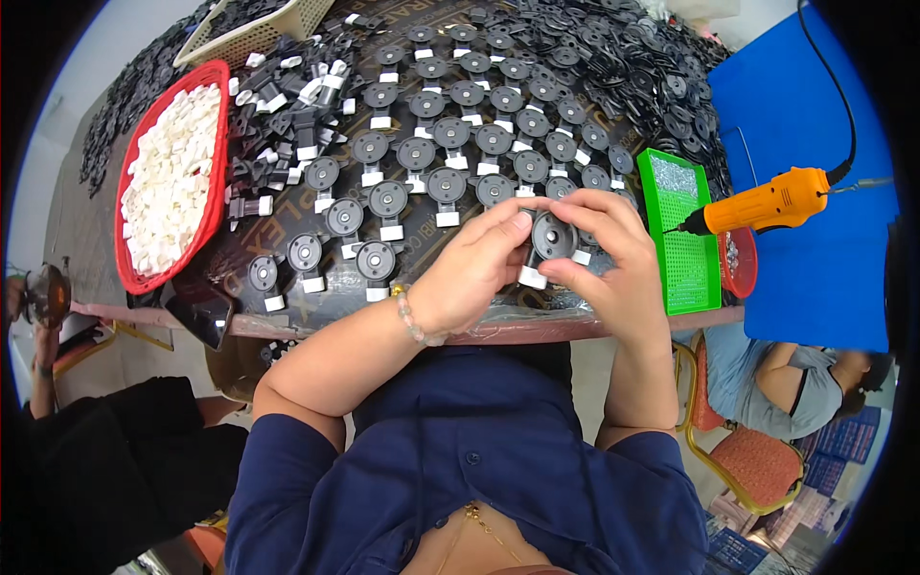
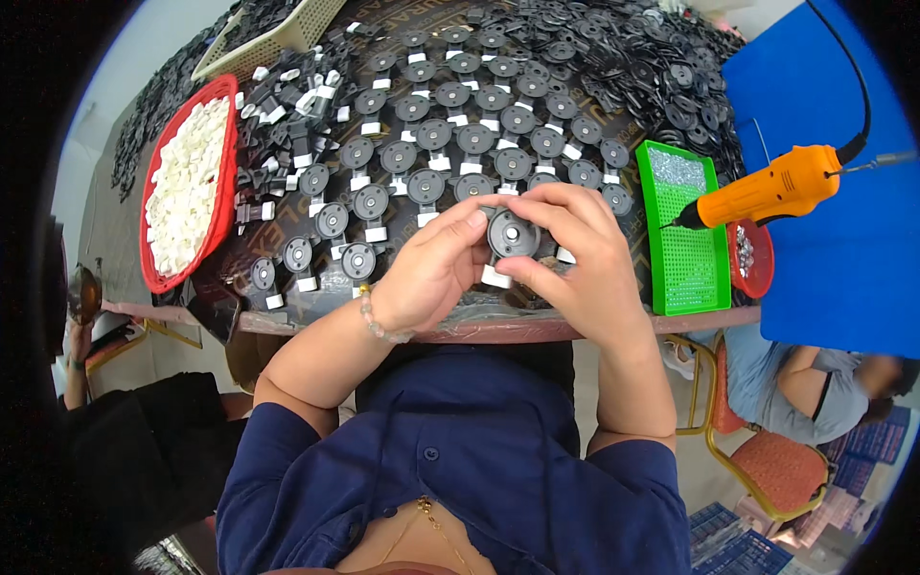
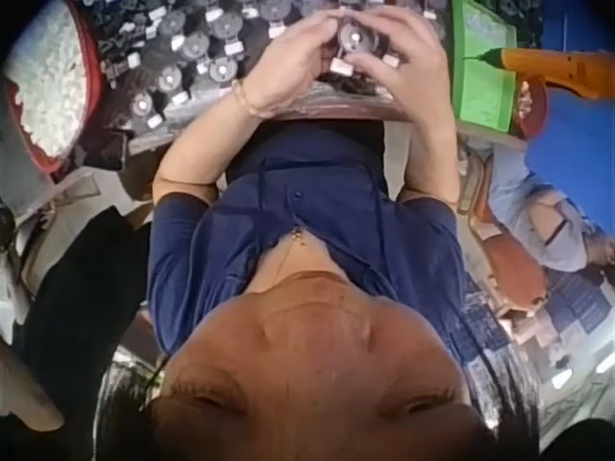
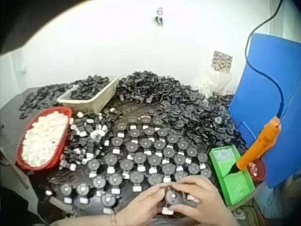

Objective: Manually assembling small black and white plastic components at a factory workstation.

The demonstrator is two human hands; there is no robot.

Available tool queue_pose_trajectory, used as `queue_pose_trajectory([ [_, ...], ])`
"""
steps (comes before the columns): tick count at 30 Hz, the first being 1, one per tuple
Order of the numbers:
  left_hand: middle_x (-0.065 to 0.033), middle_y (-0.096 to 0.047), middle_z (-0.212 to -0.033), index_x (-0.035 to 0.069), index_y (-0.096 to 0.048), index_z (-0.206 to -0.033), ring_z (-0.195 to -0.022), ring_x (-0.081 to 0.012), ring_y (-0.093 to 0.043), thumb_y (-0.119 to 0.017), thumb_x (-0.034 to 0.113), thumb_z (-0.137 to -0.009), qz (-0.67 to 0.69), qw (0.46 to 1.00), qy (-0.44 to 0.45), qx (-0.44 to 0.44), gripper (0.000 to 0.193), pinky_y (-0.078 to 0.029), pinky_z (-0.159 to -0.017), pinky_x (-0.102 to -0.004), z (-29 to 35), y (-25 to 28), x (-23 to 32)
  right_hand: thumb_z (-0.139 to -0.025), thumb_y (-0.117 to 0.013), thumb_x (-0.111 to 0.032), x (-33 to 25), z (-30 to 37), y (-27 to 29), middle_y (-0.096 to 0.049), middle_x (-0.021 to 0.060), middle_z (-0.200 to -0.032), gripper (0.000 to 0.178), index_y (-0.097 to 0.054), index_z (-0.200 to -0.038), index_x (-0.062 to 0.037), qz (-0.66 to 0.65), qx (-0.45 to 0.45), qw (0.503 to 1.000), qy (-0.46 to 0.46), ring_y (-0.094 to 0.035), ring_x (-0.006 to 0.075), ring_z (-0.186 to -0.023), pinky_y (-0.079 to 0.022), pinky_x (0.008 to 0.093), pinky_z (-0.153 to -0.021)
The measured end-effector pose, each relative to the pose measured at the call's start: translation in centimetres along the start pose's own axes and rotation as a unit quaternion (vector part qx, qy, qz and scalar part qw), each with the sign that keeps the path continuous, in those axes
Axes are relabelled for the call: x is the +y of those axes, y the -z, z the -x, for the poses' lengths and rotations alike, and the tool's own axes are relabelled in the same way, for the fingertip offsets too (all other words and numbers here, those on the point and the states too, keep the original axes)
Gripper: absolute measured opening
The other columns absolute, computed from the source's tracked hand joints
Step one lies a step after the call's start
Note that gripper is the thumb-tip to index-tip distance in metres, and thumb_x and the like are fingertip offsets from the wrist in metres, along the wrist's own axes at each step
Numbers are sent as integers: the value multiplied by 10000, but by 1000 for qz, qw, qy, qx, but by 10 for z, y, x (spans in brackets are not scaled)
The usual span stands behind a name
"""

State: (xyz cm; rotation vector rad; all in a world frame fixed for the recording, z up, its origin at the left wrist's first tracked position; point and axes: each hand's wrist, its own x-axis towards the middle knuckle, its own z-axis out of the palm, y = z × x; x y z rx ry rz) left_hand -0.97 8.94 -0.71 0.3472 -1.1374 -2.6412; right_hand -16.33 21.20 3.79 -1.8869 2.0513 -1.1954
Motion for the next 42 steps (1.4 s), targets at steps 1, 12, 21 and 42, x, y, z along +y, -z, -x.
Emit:
queue_pose_trajectory([
  [1,-102,-603,-1286,35,-467,-1437,-1186,-199,-602,-404,285,-1103,17,1000,-2,4,423,-504,-1021,-393,5,-2,-2,-660,-894,-215,-3,1,1,-665,117,-1156,548,-723,-1147,-31,0,-3,1000,11,-626,288,-1083,-491,386,-929],
  [12,-57,-580,-1255,77,-417,-1491,-1079,-103,-582,-413,271,-1113,14,998,2,69,425,-506,-919,-284,103,23,-30,-650,-910,-229,-36,22,-51,-649,123,-1111,608,-694,-1184,-38,-60,-113,989,72,-622,326,-1005,-505,409,-866],
  [21,-49,-583,-1284,62,-409,-1495,-1150,-119,-577,-429,264,-1109,32,990,-64,121,436,-486,-987,-317,129,37,-23,-710,-885,-210,-46,-6,-75,-647,131,-1144,585,-694,-1243,-65,-132,-203,968,69,-634,312,-1038,-520,387,-885],
  [42,-133,-658,-1282,81,-686,-1172,-1268,-293,-564,-593,131,-902,-920,187,-207,276,290,-441,-1057,-403,97,137,121,-768,-834,-151,-21,-31,-88,-647,149,-1206,527,-655,-1248,-29,38,-134,989,46,-595,335,-1126,-472,412,-990],
])
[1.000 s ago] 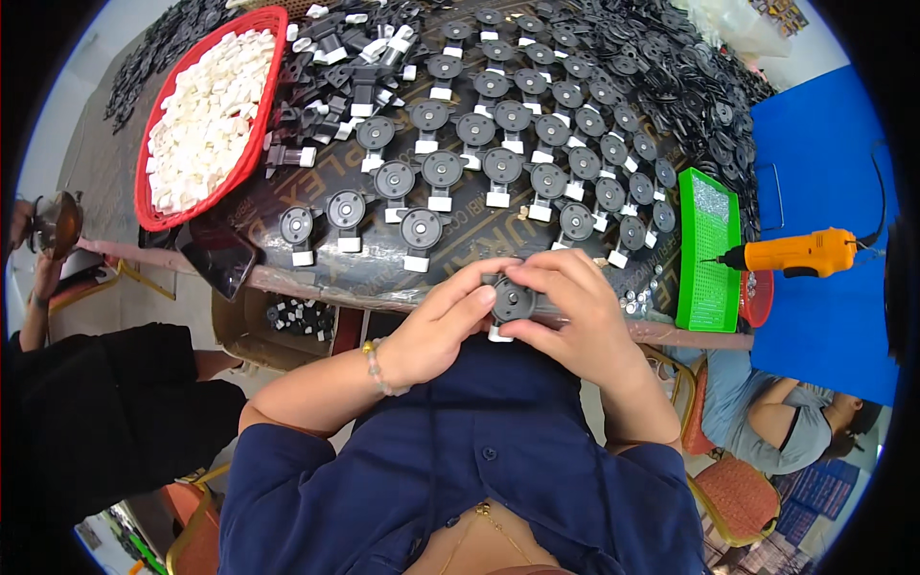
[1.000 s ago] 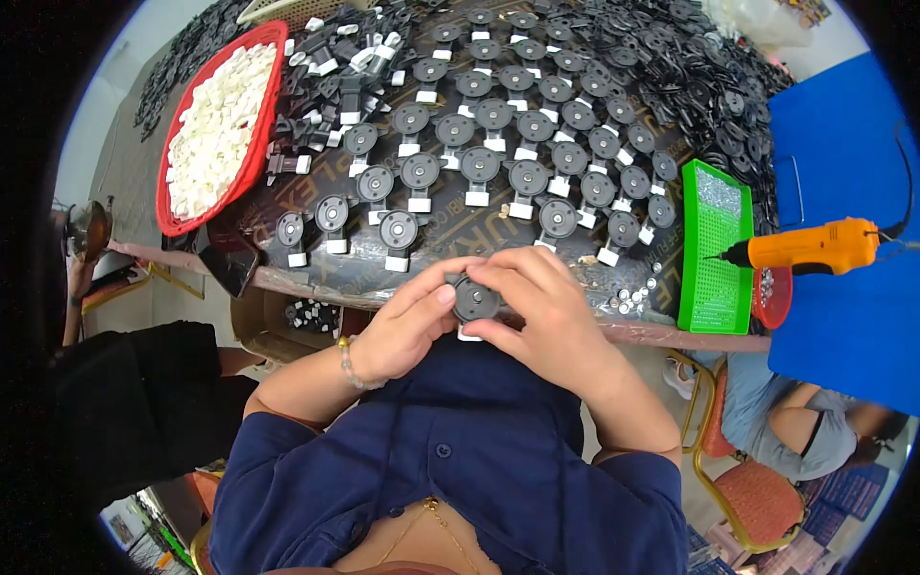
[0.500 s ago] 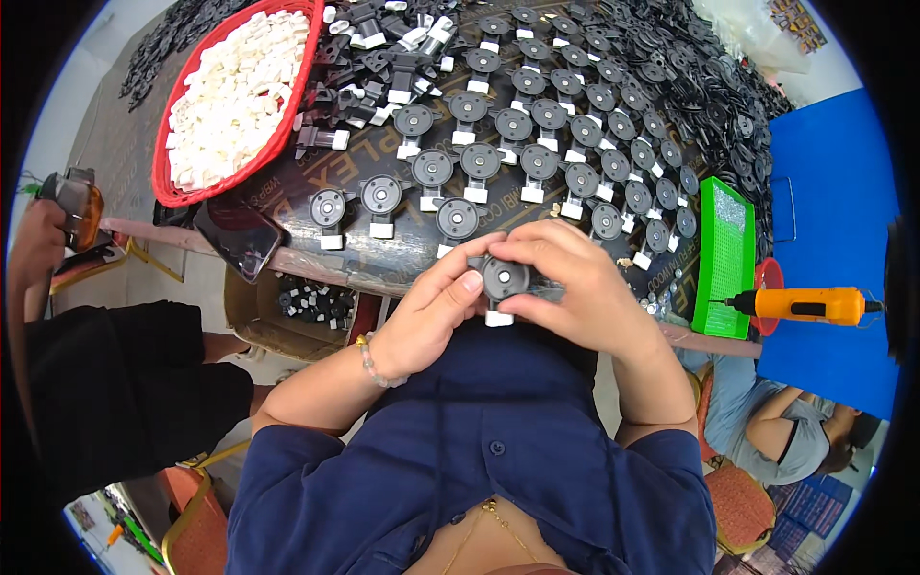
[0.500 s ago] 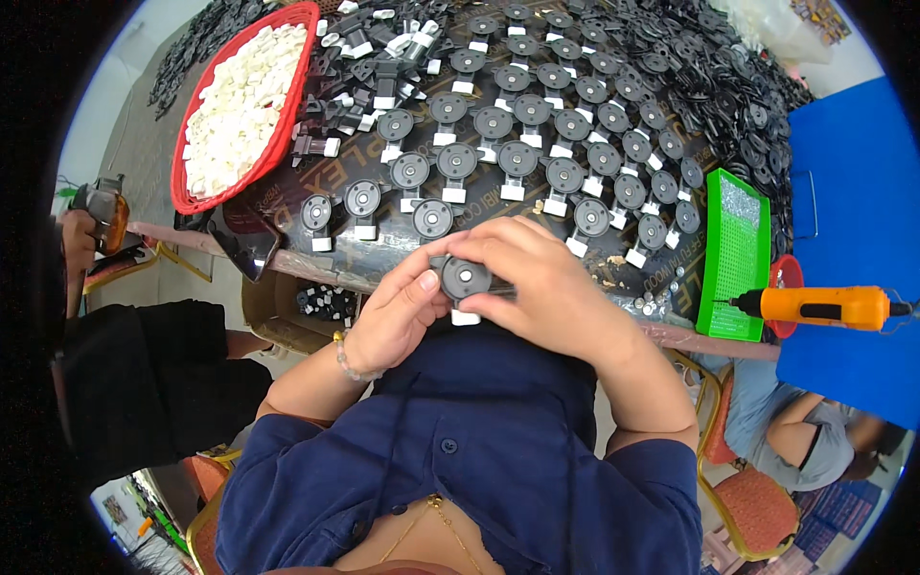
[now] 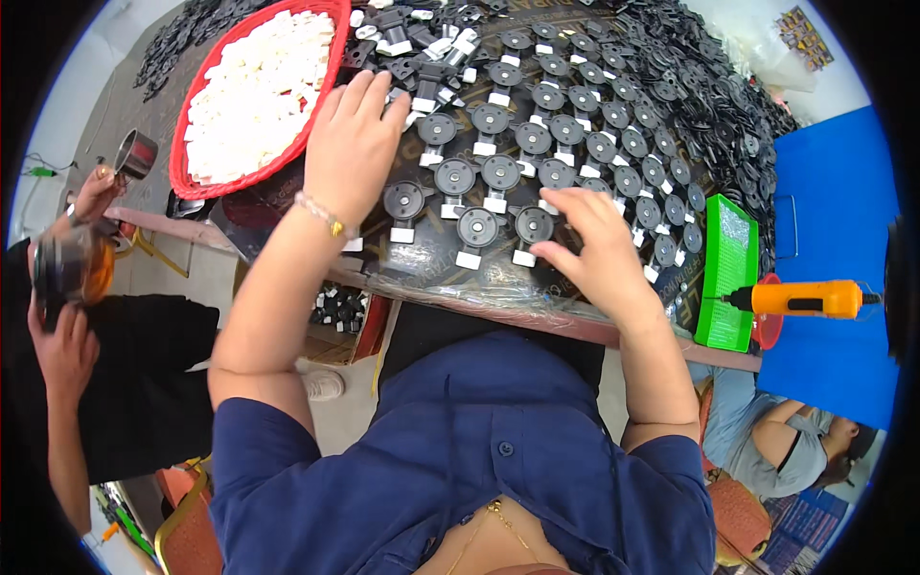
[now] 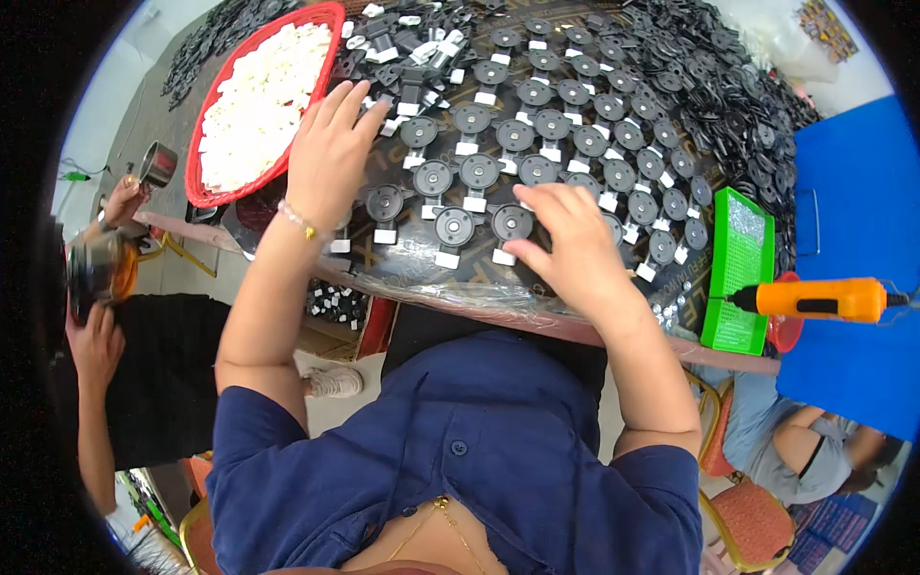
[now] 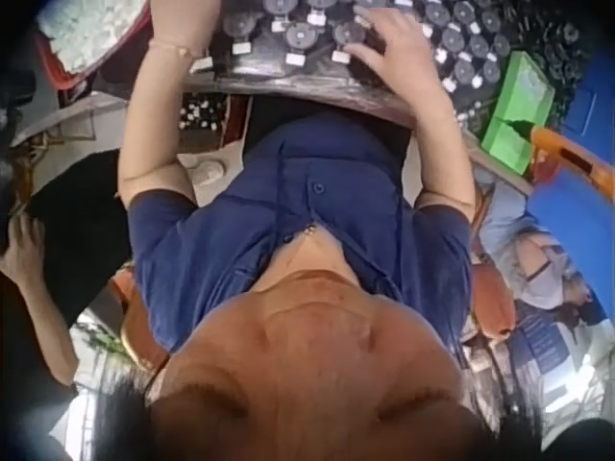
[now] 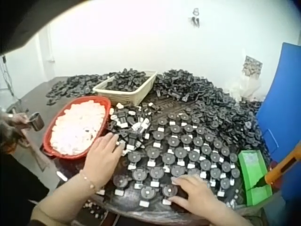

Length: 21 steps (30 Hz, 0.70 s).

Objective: Manually assembling small black and white plastic components at a factory workstation.

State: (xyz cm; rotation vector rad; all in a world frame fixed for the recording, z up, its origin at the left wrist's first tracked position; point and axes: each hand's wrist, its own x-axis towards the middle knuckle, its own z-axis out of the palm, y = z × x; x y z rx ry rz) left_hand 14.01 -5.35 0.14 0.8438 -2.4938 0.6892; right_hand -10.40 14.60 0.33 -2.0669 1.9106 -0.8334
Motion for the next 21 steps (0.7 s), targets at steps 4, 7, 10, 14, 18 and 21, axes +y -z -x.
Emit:
queue_pose_trajectory([
  [4,-53,-668,-1037,99,-689,-1097,-1035,-232,-601,-588,151,-882,-39,994,-38,-96,243,-465,-932,-383,-8,-12,-17,-817,-784,-74,20,19,43,-672,138,-1141,386,-684,-1188,-31,77,115,990,-26,-640,276,-1012,-507,355,-887],
  [7,-62,-645,-966,96,-701,-1026,-931,-253,-600,-594,108,-867,5,997,-32,-63,192,-494,-829,-389,-5,-11,-32,-863,-710,9,31,54,77,-656,76,-947,162,-698,-1024,-11,22,142,979,-147,-560,131,-715,-461,265,-650],
  [10,-106,-657,-1013,72,-712,-1039,-946,-303,-630,-634,18,-836,142,989,14,43,224,-515,-828,-411,-21,30,-13,-826,-728,5,41,94,94,-634,80,-820,84,-690,-901,4,79,87,970,-212,-604,190,-706,-483,302,-648],
  [14,-142,-644,-1236,16,-641,-1146,-1087,-226,-651,-617,-117,-868,526,831,150,95,309,-532,-935,-339,-9,54,27,-785,-747,-17,54,131,87,-642,111,-819,103,-701,-875,0,131,-18,975,-178,-640,275,-752,-515,368,-687],
  [18,-202,-602,-1335,22,-582,-1168,-908,-205,-708,-597,-94,-895,778,606,167,9,297,-569,-708,-262,-1,64,82,-759,-755,-38,52,137,78,-648,120,-854,104,-718,-853,-14,140,-53,977,-155,-644,321,-850,-534,413,-765],
  [21,-219,-571,-1369,29,-584,-1150,-879,-240,-728,-560,-87,-915,865,456,193,-77,263,-564,-666,-246,4,60,113,-759,-756,-42,55,141,72,-644,120,-856,105,-718,-851,-10,159,-53,976,-141,-643,315,-865,-536,410,-776],
])
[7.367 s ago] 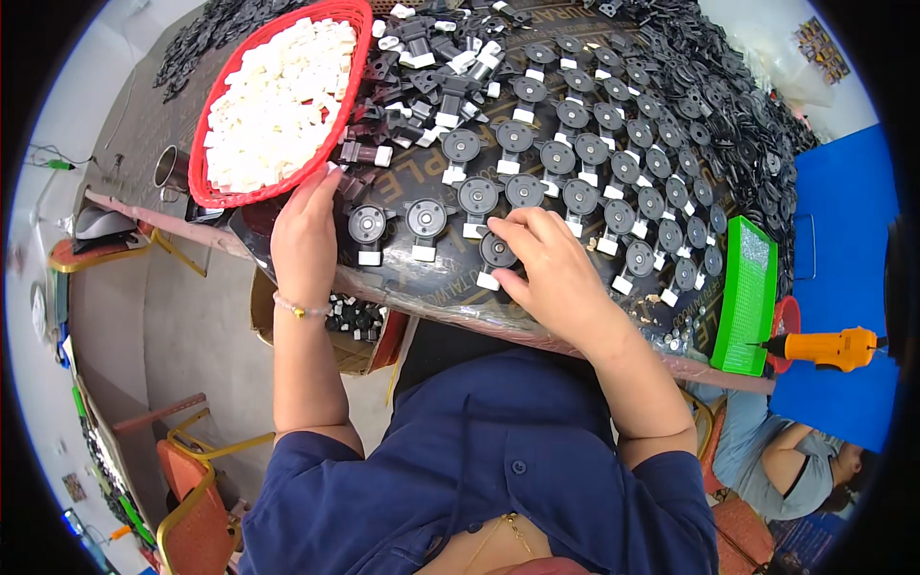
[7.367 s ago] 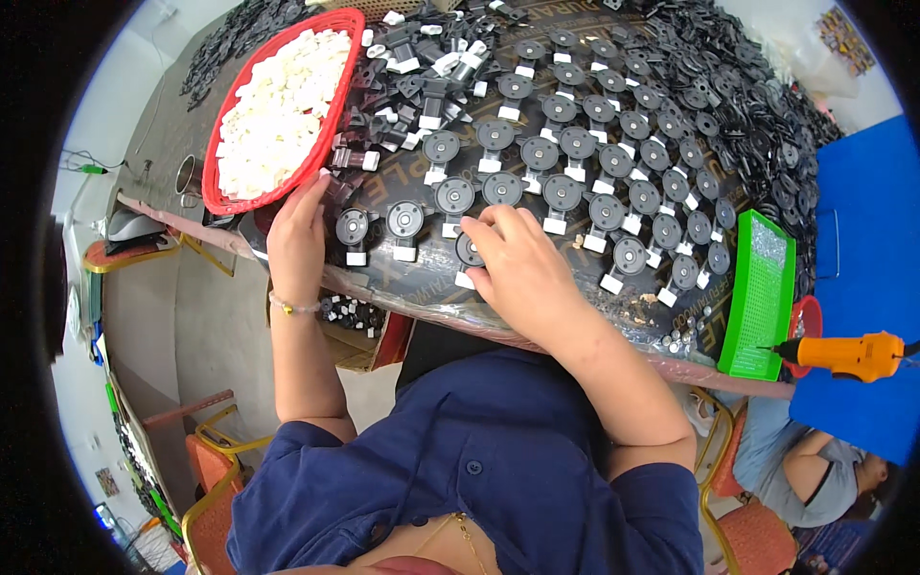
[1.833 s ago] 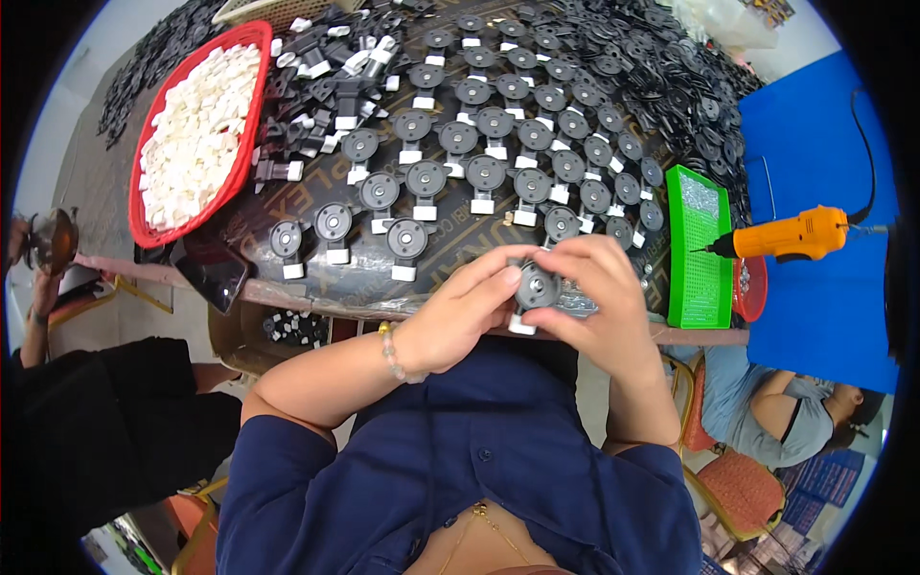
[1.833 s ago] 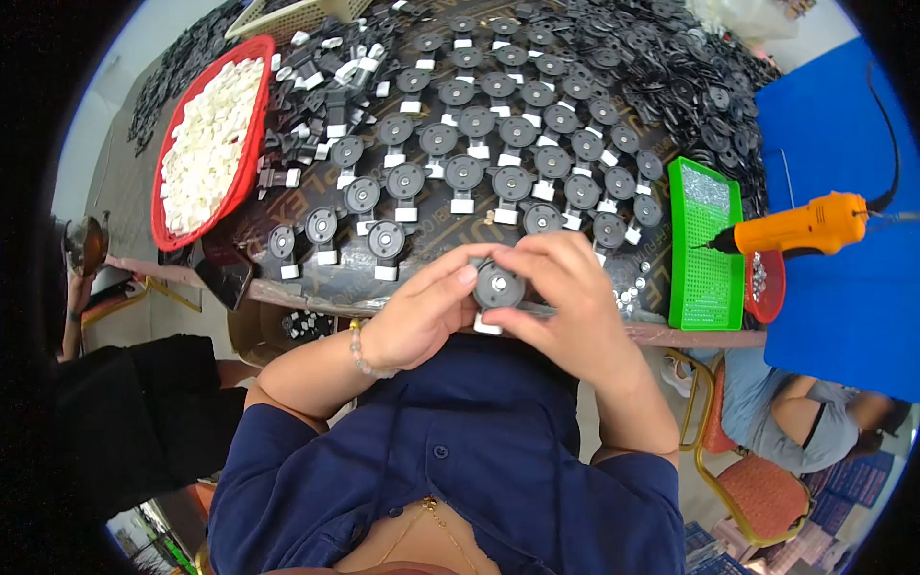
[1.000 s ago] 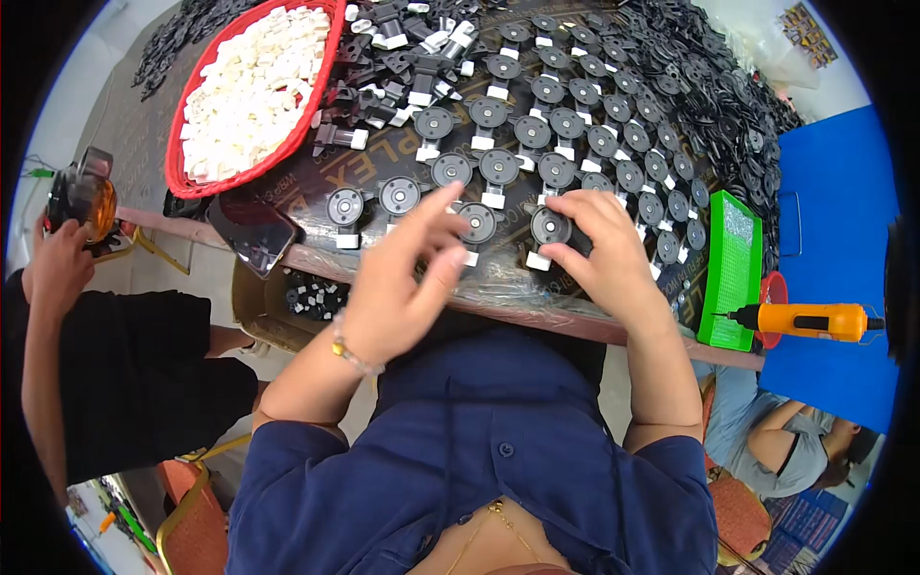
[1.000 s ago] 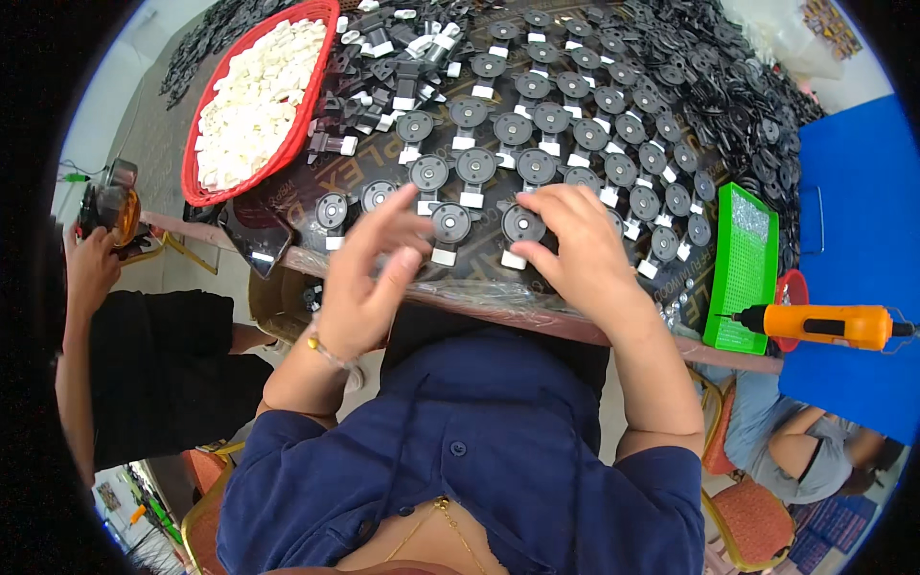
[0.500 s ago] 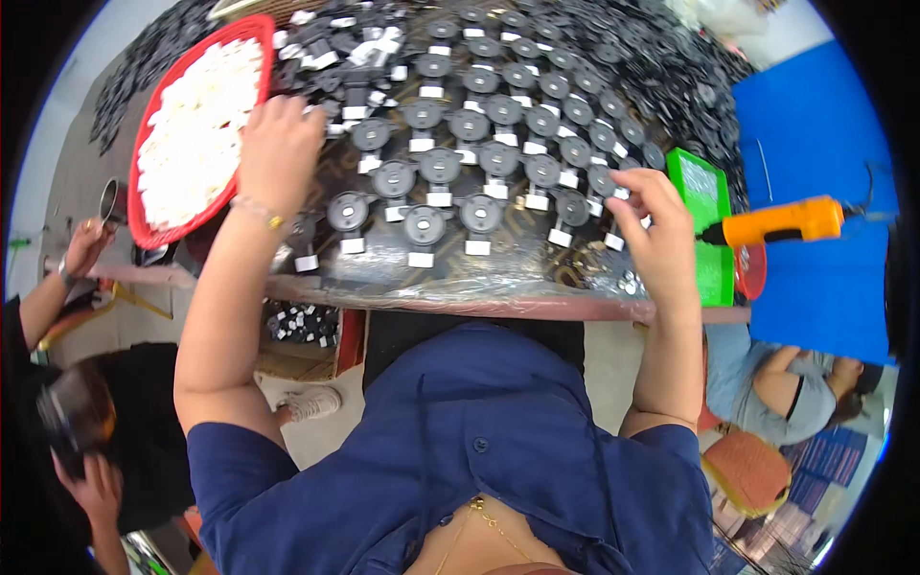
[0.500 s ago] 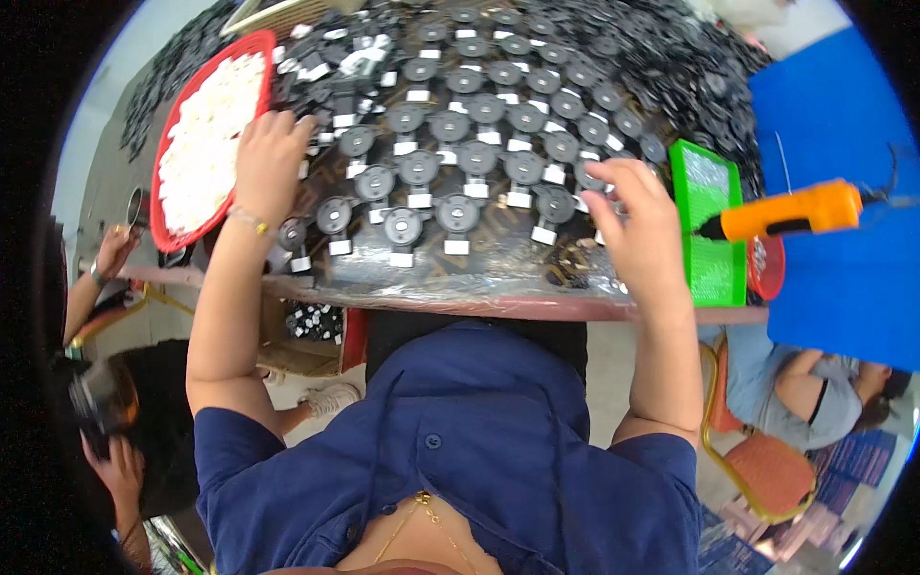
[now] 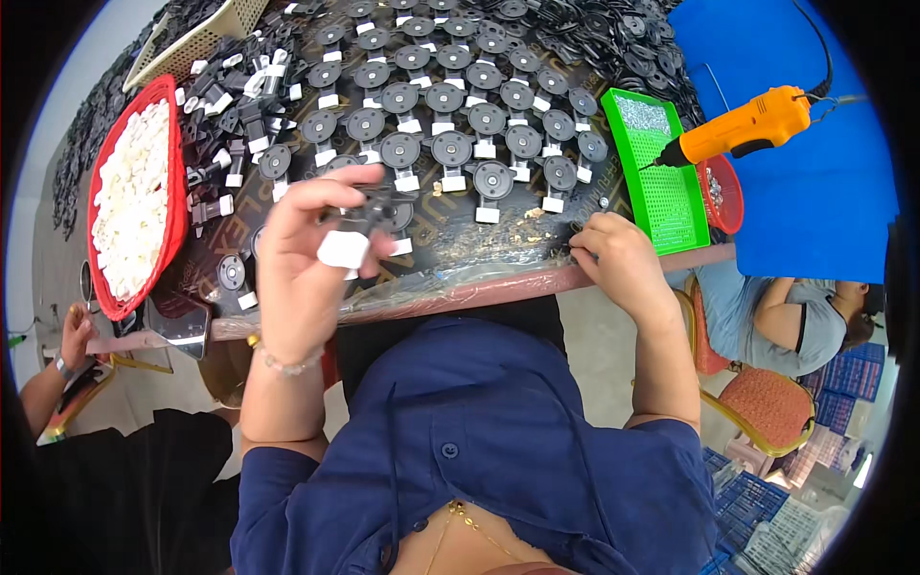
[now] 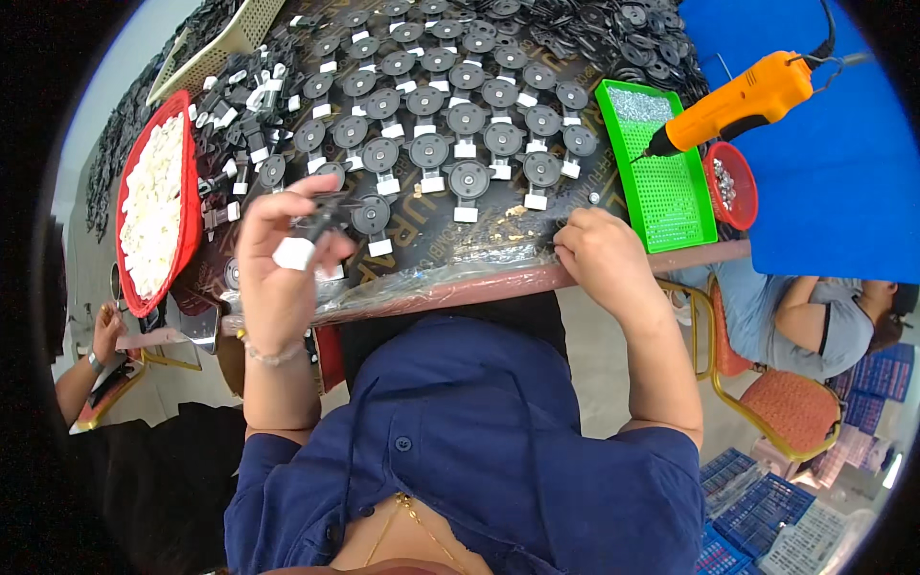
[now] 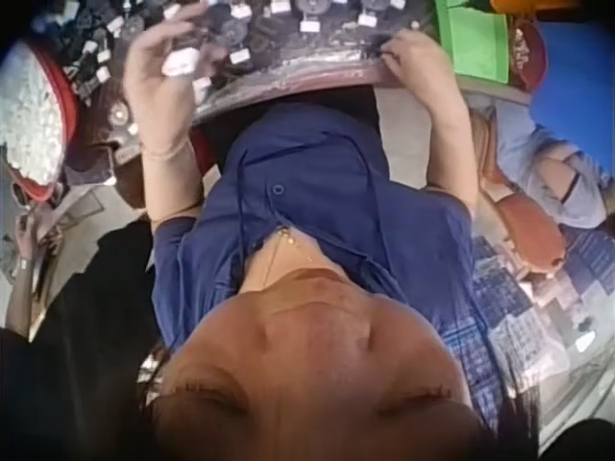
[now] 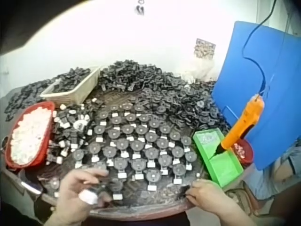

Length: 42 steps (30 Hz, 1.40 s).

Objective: Manually assembling small black and white plastic components at a factory workstation.

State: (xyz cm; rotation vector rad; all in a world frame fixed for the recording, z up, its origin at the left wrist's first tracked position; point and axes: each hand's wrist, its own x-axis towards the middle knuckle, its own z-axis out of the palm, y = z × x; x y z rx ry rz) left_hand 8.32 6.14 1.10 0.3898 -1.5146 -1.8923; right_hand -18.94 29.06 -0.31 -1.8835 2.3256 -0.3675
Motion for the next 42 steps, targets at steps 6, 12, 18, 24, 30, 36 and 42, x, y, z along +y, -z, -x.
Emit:
queue_pose_trajectory([
  [6,-256,-489,-1441,12,-552,-1152,-1063,-287,-681,-524,13,-957,196,973,121,-21,197,-577,-864,-348,-2,-40,-24,-751,-749,-7,3,-6,-2,-624,114,-890,101,-685,-830,-6,-75,85,994,-6,-625,292,-847,-514,385,-746],
  [12,-134,-465,-1420,36,-414,-1377,-1156,-221,-635,-617,-113,-902,78,994,70,-36,538,-529,-981,-321,-7,-68,-44,-789,-739,11,-14,-24,12,-596,56,-1002,107,-689,-880,-13,-327,139,935,-22,-580,138,-913,-460,269,-772],
  [18,-62,-606,-1161,26,-444,-1344,-895,-106,-673,-689,-71,-881,-57,988,118,-78,533,-534,-751,-247,-12,-75,-45,-856,-693,-24,-41,-56,13,-584,87,-1084,74,-681,-929,-10,-371,91,922,58,-581,168,-987,-472,292,-848],
  [24,-17,-519,-987,21,-475,-1306,-659,-8,-542,-726,-31,-866,-98,977,171,-79,509,-455,-594,-217,-15,-70,-49,-857,-680,-32,-48,-67,14,-593,115,-1081,105,-688,-959,-6,-278,90,951,98,-616,237,-993,-501,338,-847],
  [30,-67,-535,-1078,30,-485,-1322,-807,-75,-638,-703,-1,-917,37,983,169,-63,460,-511,-673,-219,-23,-69,-51,-850,-682,-5,-19,-80,36,-635,128,-1110,213,-714,-1060,-26,-93,278,955,46,-641,279,-1005,-510,359,-876],
  [36,-97,-612,-1097,27,-512,-1312,-926,-192,-700,-663,44,-968,116,971,199,-58,376,-557,-769,-286,-48,-56,-26,-919,-639,-95,41,-106,51,-674,159,-1097,190,-712,-1090,-55,144,328,928,-97,-642,362,-1044,-512,458,-906],
  [42,-111,-627,-1196,47,-534,-1299,-902,-189,-672,-618,36,-964,118,974,188,-43,346,-521,-757,-287,-50,-54,-27,-886,-686,-229,100,-210,31,-739,182,-997,225,-748,-1038,-76,120,184,953,-211,-699,368,-998,-550,446,-905],
])
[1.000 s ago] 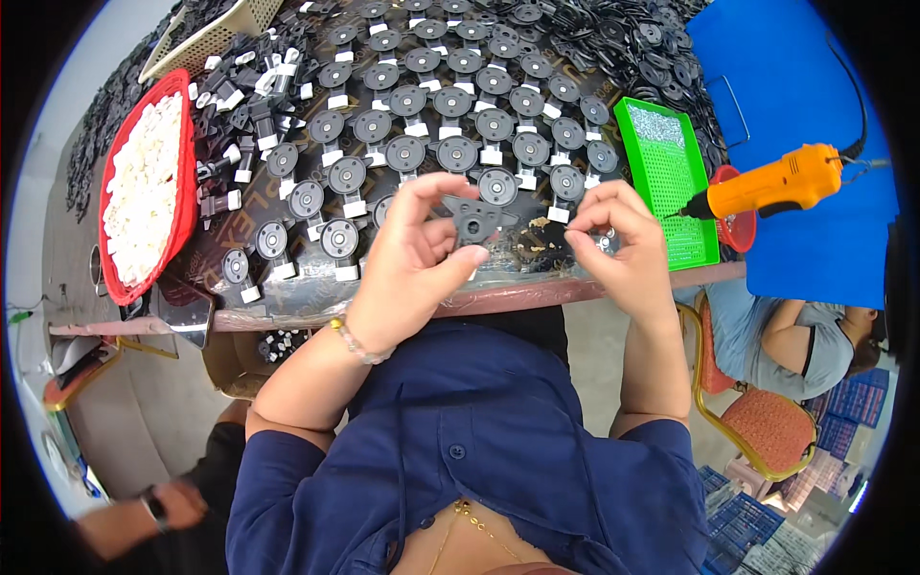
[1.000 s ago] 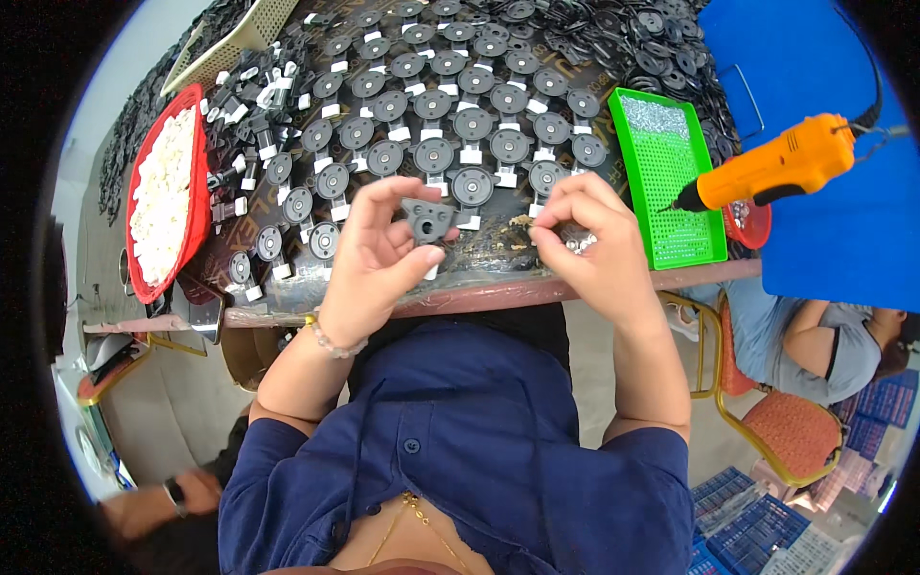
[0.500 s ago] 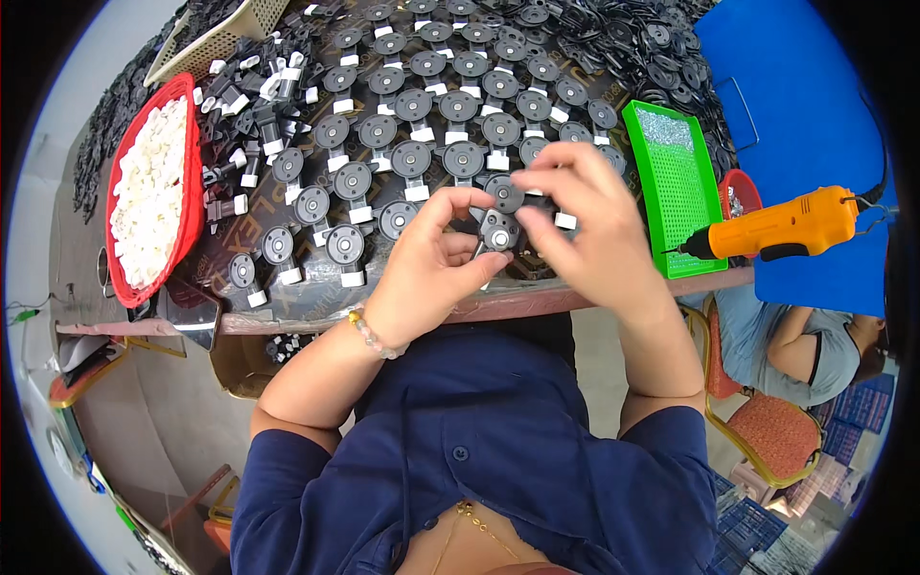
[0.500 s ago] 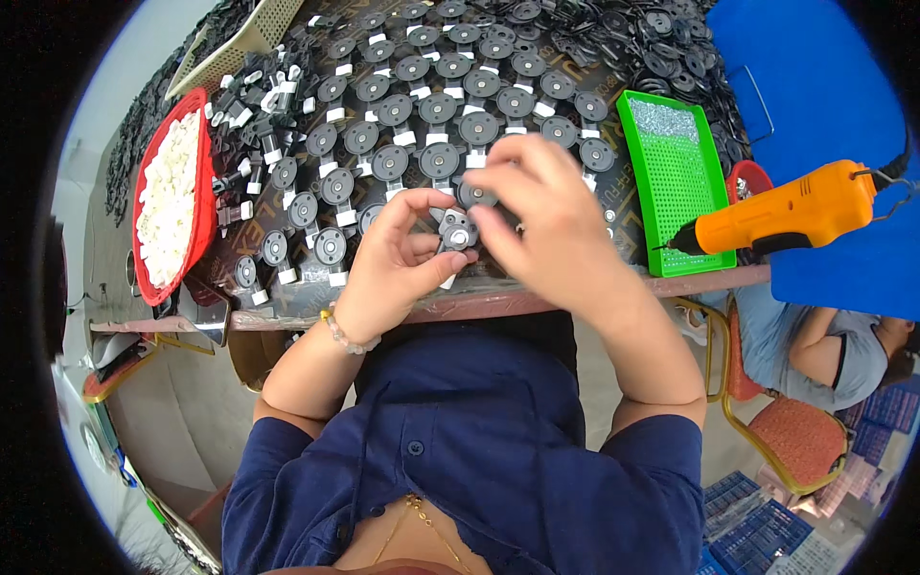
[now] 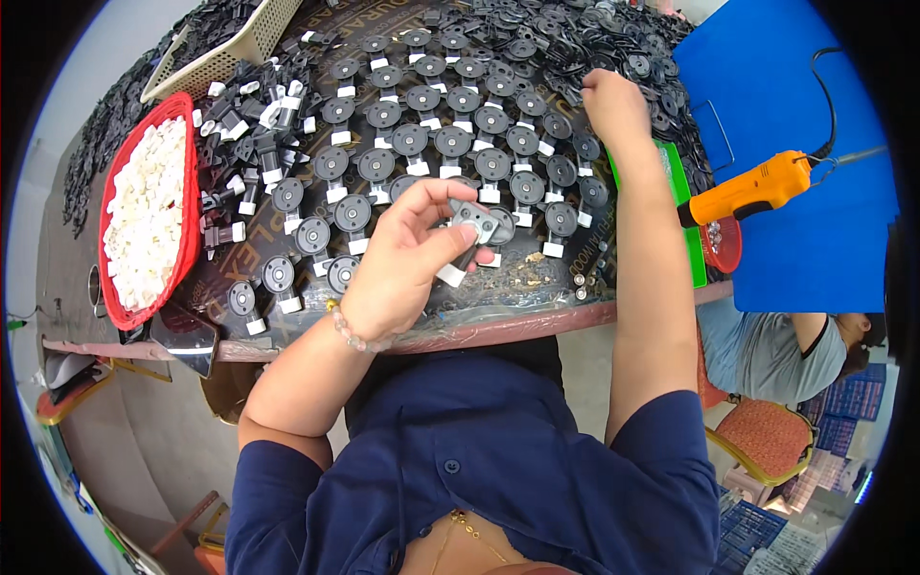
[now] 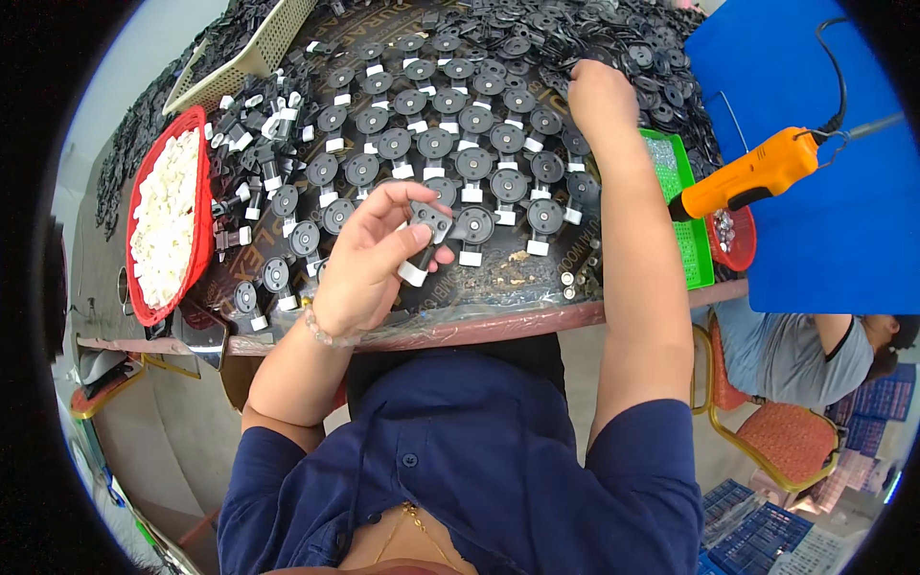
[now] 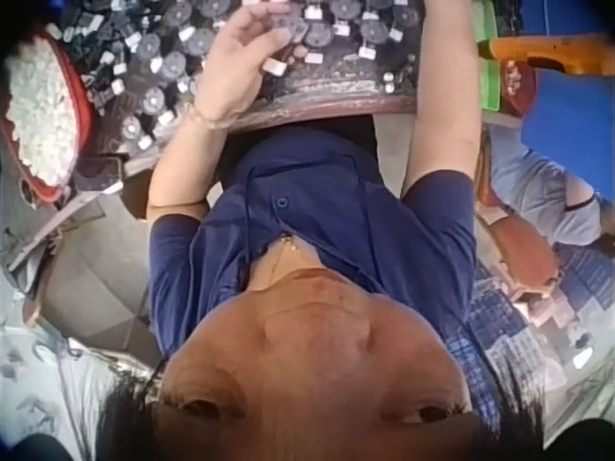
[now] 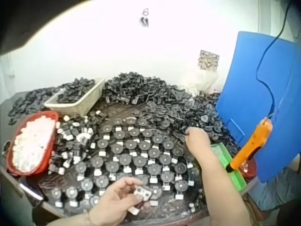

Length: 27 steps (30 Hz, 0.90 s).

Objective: Manually assembling small black and white plastic components at a factory workstation.

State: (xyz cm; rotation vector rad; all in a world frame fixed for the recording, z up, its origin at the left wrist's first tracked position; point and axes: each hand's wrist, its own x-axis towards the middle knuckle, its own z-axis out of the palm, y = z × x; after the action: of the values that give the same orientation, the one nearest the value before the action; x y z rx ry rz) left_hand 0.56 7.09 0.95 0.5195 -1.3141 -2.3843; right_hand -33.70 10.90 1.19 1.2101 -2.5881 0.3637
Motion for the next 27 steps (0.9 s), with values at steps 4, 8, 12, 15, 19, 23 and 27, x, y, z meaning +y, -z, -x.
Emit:
queue_pose_trajectory([
  [4,-120,-631,-1174,28,-535,-1289,-909,-187,-694,-616,18,-974,26,999,-21,20,325,-562,-766,-281,13,8,1,-844,-745,-266,-2,-35,-33,-745,181,-999,264,-749,-1003,-56,62,-127,990,-19,-705,370,-997,-557,450,-896],
  [8,-112,-639,-1185,39,-537,-1307,-925,-187,-699,-625,29,-969,46,997,-10,54,350,-562,-764,-277,28,23,9,-815,-782,-232,-11,-54,-46,-752,176,-969,277,-747,-997,-26,44,-100,991,83,-722,350,-914,-566,433,-844],
  [12,-115,-637,-1205,50,-540,-1286,-911,-181,-696,-637,70,-967,48,998,-14,46,334,-558,-761,-275,29,24,11,-775,-816,-140,-15,-74,-63,-757,136,-946,332,-748,-1078,-23,-142,-186,963,133,-720,239,-861,-558,351,-817],
  [15,-123,-631,-1216,48,-534,-1268,-901,-177,-691,-650,107,-965,50,998,-17,46,330,-562,-758,-273,31,23,12,-758,-826,-128,-15,-84,-69,-757,129,-935,336,-752,-1070,-26,-136,-233,949,160,-719,233,-862,-558,343,-811],
  [19,-138,-623,-1219,50,-526,-1270,-900,-179,-692,-661,110,-959,49,997,-26,50,344,-570,-779,-283,33,27,12,-741,-825,-90,-17,-100,-69,-752,117,-908,340,-756,-1069,-34,-79,-275,939,189,-716,228,-852,-557,343,-795],
  [23,-146,-614,-1223,51,-519,-1275,-902,-182,-692,-663,110,-956,51,997,-34,53,354,-576,-794,-293,38,28,15,-734,-827,-89,-14,-105,-71,-745,112,-903,348,-753,-1070,-33,-53,-268,939,210,-709,228,-848,-555,340,-788],
  [27,-148,-608,-1224,51,-511,-1280,-904,-184,-691,-661,111,-958,47,996,-40,61,360,-575,-789,-297,39,33,13,-731,-829,-103,-21,-99,-63,-736,104,-907,362,-745,-1075,-25,-103,-294,927,211,-699,227,-847,-554,341,-788],
])
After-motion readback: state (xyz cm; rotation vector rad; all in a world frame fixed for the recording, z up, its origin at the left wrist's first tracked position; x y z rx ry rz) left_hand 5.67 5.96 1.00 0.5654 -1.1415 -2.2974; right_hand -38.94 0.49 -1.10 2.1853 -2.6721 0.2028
